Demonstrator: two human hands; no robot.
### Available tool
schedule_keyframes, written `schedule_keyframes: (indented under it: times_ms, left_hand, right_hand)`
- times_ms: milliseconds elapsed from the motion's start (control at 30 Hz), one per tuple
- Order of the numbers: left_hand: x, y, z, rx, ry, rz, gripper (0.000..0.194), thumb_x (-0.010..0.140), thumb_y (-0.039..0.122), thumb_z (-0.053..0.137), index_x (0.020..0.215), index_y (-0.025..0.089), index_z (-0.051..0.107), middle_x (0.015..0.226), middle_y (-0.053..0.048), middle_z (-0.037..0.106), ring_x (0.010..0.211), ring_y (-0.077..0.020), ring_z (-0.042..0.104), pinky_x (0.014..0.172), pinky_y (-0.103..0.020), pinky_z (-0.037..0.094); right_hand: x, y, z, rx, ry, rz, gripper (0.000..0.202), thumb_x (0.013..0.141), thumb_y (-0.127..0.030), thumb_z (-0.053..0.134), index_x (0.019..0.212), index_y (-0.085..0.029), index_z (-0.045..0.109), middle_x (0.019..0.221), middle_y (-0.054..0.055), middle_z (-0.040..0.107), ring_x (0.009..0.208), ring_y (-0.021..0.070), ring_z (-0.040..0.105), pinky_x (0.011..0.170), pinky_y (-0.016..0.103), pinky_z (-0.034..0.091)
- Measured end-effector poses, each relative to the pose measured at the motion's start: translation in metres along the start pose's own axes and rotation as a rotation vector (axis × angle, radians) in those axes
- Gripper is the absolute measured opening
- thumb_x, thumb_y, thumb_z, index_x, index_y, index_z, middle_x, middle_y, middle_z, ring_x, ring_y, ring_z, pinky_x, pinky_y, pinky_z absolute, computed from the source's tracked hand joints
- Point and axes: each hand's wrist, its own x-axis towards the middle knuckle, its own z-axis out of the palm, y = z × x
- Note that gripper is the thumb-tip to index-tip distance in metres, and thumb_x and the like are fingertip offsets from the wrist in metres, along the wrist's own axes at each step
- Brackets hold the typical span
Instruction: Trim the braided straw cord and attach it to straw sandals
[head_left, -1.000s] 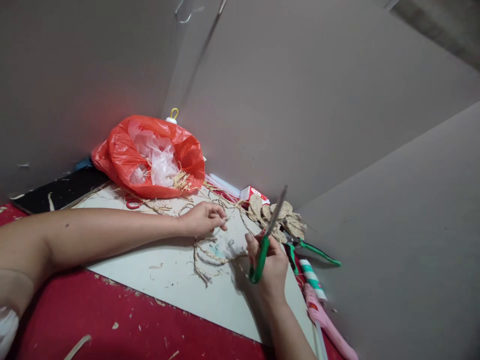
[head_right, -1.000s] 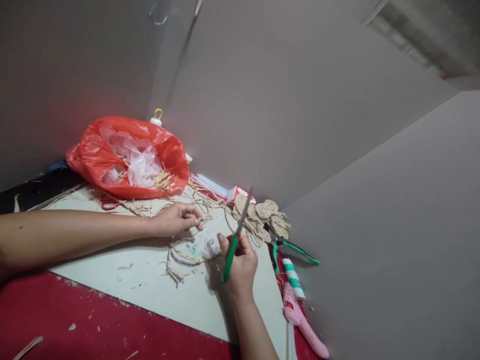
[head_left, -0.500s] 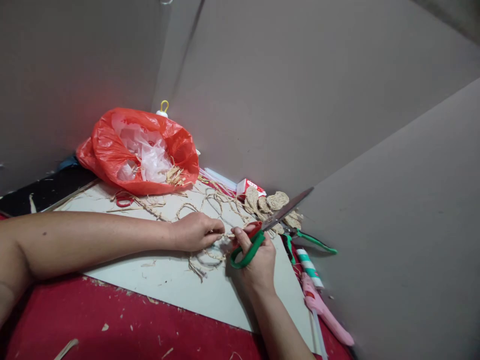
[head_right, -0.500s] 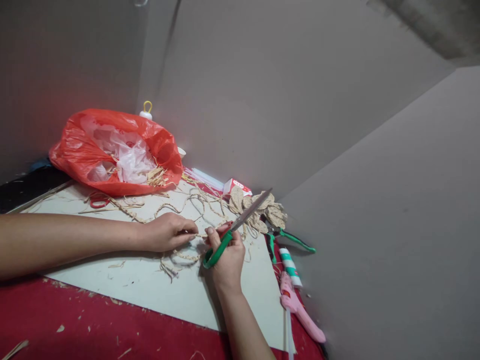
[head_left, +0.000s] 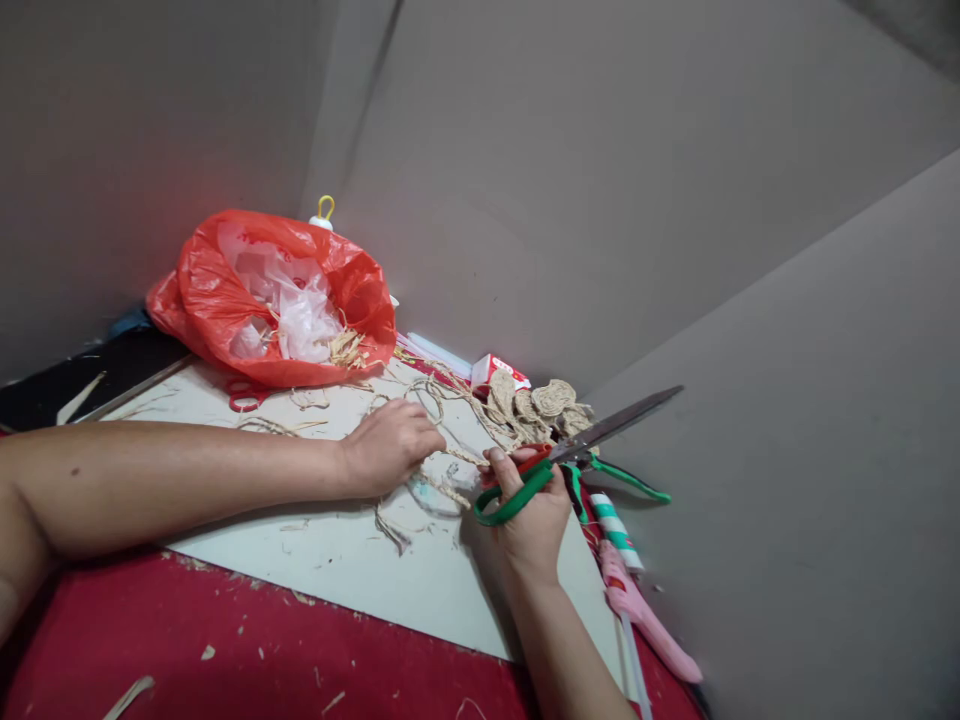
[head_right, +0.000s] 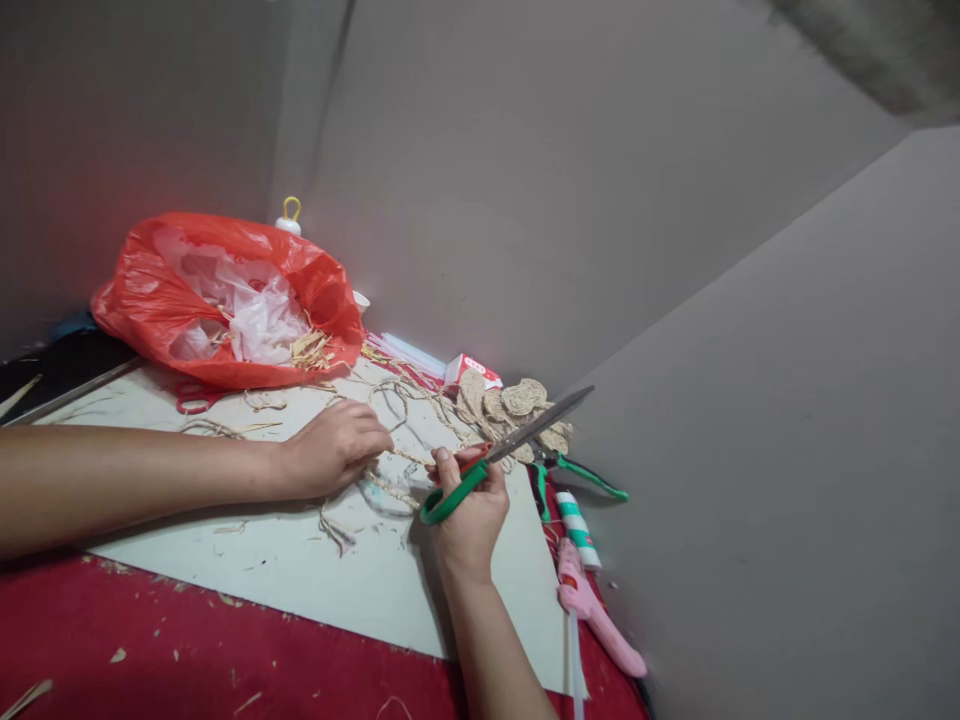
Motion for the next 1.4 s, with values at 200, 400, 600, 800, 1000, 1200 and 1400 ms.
schedule_keyframes:
  times_ms: [200, 400, 600, 800, 1000, 1200, 1400]
  left_hand:
    - [0.001, 0.001, -0.003, 0.001, -0.022, -0.007, 0.040, 0.073, 0.002, 0.044, 0.109, 0.016, 0.058, 0.107, -0.009, 0.062, 0.096, -0.0190, 0.055, 0.080, -0.033, 0.045]
    - [-0.004, 0.009, -0.008, 0.069, -0.093, 0.063, 0.043, 0.073, 0.007, 0.047, 0.114, 0.017, 0.056, 0.112, -0.012, 0.059, 0.097, -0.0223, 0.056, 0.072, -0.031, 0.047]
    - [-0.004, 0.008, -0.008, 0.226, -0.222, 0.079, 0.032, 0.081, 0.016, 0.051, 0.111, 0.022, 0.059, 0.091, -0.007, 0.063, 0.075, -0.0183, 0.058, 0.055, -0.025, 0.040]
    - [0.001, -0.015, -0.002, 0.273, -0.171, -0.055, 0.032, 0.084, 0.016, 0.050, 0.114, 0.021, 0.058, 0.090, -0.007, 0.065, 0.077, -0.0187, 0.058, 0.066, -0.029, 0.042]
    - [0.001, -0.015, -0.004, 0.190, -0.026, -0.238, 0.066, 0.074, 0.013, 0.056, 0.136, 0.020, 0.035, 0.135, -0.015, 0.045, 0.122, -0.0308, 0.040, 0.101, -0.051, 0.029]
    - [-0.008, 0.017, -0.005, -0.080, 0.014, 0.124, 0.058, 0.080, 0.017, 0.051, 0.135, 0.015, 0.033, 0.135, -0.017, 0.043, 0.125, -0.0251, 0.039, 0.101, -0.043, 0.037]
    - [-0.010, 0.013, 0.005, -0.248, 0.000, -0.028, 0.042, 0.084, 0.016, 0.048, 0.125, 0.015, 0.038, 0.109, -0.012, 0.062, 0.096, -0.0194, 0.060, 0.082, -0.035, 0.049]
  right_hand:
    - [-0.006, 0.001, 0.003, 0.048, -0.027, 0.012, 0.031, 0.065, -0.028, 0.077, 0.079, -0.021, 0.050, 0.069, -0.008, 0.055, 0.055, 0.0081, 0.058, 0.055, 0.022, 0.049]
    - [-0.006, -0.002, 0.003, 0.029, -0.017, 0.012, 0.033, 0.064, -0.029, 0.077, 0.079, -0.021, 0.050, 0.067, -0.008, 0.056, 0.055, 0.0081, 0.059, 0.055, 0.022, 0.049]
    - [-0.003, 0.000, 0.003, 0.126, -0.010, 0.113, 0.036, 0.060, -0.028, 0.079, 0.078, -0.020, 0.050, 0.066, -0.007, 0.059, 0.052, 0.0074, 0.058, 0.052, 0.020, 0.047]
    - [0.011, -0.008, -0.008, 0.138, 0.099, 0.033, 0.036, 0.057, -0.027, 0.080, 0.075, -0.019, 0.050, 0.064, -0.006, 0.059, 0.052, 0.0079, 0.058, 0.049, 0.018, 0.045]
    - [0.027, -0.006, -0.023, 0.199, 0.183, 0.075, 0.038, 0.055, -0.028, 0.080, 0.074, -0.021, 0.047, 0.061, -0.007, 0.059, 0.050, 0.0089, 0.056, 0.042, 0.017, 0.042]
    - [0.009, -0.009, -0.008, 0.190, 0.065, 0.164, 0.036, 0.058, -0.029, 0.079, 0.078, -0.021, 0.050, 0.064, -0.006, 0.060, 0.051, 0.0082, 0.056, 0.043, 0.017, 0.043]
    - [-0.019, -0.020, 0.010, 0.144, -0.063, 0.206, 0.037, 0.060, -0.034, 0.079, 0.078, -0.020, 0.050, 0.064, -0.005, 0.058, 0.052, 0.0093, 0.058, 0.048, 0.020, 0.046]
